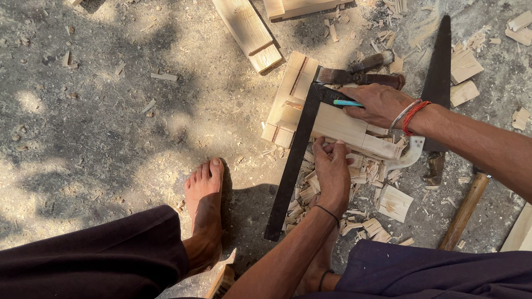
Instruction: The person sits on the ground among wooden blocks and hand tools, aligns a try square against a wood piece and marks lines on it with a pencil. They reposition the square and wood repeatedly to mark multiple pieces, then use a tape measure to measure a block and handle a marking knife-like tool before standing up.
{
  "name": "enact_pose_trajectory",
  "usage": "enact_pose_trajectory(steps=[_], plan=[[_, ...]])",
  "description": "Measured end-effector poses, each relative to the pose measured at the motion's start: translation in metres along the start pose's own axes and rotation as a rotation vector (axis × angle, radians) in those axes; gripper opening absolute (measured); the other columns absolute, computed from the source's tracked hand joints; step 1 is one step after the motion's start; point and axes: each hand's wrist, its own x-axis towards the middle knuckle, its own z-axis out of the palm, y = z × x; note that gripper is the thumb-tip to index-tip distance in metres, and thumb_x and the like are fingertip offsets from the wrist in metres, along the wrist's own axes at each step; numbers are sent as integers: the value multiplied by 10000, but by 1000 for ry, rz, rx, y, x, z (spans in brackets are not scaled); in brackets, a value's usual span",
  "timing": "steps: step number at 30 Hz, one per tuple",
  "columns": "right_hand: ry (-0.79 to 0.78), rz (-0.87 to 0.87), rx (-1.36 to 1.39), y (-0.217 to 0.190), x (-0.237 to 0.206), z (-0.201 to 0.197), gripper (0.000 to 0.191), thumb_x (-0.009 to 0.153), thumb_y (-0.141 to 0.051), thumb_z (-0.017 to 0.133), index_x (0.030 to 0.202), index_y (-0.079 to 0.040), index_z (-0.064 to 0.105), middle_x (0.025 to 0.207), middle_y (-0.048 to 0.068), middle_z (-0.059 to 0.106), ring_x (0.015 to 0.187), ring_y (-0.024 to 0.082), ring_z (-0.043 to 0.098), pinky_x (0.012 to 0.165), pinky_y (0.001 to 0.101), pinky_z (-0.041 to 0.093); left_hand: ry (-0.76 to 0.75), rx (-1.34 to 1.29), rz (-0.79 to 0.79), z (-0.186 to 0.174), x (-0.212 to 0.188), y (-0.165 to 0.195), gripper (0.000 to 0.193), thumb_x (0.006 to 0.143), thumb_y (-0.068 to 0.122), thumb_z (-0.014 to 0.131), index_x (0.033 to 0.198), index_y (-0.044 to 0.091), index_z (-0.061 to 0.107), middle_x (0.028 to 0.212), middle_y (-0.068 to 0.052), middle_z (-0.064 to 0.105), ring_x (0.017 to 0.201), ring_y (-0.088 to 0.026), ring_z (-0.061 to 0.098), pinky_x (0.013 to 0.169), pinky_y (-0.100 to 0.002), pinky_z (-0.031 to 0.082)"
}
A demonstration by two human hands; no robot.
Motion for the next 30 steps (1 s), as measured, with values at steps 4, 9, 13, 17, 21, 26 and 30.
enact_pose_trajectory(steps=[4, 9, 13, 17, 21, 26, 30], plan=[[26, -10, -6, 3, 0, 3, 559, 979, -364, 576, 1445, -67, 492, 1060, 204, 715, 930, 389, 724, 845, 498, 591, -1, 15, -8, 0, -1, 2, 622, 1016, 238, 515, 1529, -24, 280, 1172, -135, 578, 1005, -169, 640, 827, -316, 568], [-4, 43, -10, 0, 0, 4, 533, 1005, -395, 540, 1437, -84, 512, 1074, 185, 718, 924, 365, 736, 828, 488, 609, -13, 38, -31, -1, -2, 3, 626, 1018, 248, 504, 1536, -13, 268, 1190, -130, 561, 1017, -168, 640, 831, -322, 571], [57, 9, -55, -3, 0, 6, 541, 1008, -416, 552, 1418, -63, 534, 1028, 186, 735, 932, 357, 737, 840, 492, 604, -15, 28, -29, -1, 0, 1, 635, 1015, 252, 514, 1537, -15, 266, 1189, -131, 567, 1010, -175, 638, 828, -320, 563], [38, 78, -50, -5, 1, 8, 578, 1000, -433, 552, 1463, -90, 510, 1071, 191, 729, 939, 374, 739, 838, 494, 611, -19, 29, 1, -1, 3, -3, 648, 1018, 250, 529, 1540, -26, 263, 1196, -136, 566, 1027, -174, 633, 841, -321, 571], [37, 80, -53, -5, 1, 6, 569, 1002, -435, 549, 1454, -90, 520, 1074, 193, 730, 948, 382, 736, 840, 502, 608, -16, 17, -6, -2, 5, -5, 637, 1011, 244, 540, 1525, -13, 266, 1164, -112, 571, 997, -158, 625, 815, -320, 566], [44, 68, -31, -5, 1, 6, 550, 995, -423, 556, 1430, -85, 542, 1049, 201, 734, 936, 384, 739, 839, 500, 603, 28, 43, 17, 0, -2, -3, 452, 1025, 221, 582, 1371, -33, 441, 1050, -92, 537, 899, -144, 565, 753, -293, 516], [66, 52, -47, -4, 2, 8, 534, 996, -409, 571, 1413, -77, 542, 997, 207, 729, 924, 392, 728, 825, 510, 590, 32, 260, 305, -3, 5, 13, 322, 1028, 157, 587, 1277, -47, 573, 1020, -84, 596, 903, -131, 579, 771, -280, 506]])
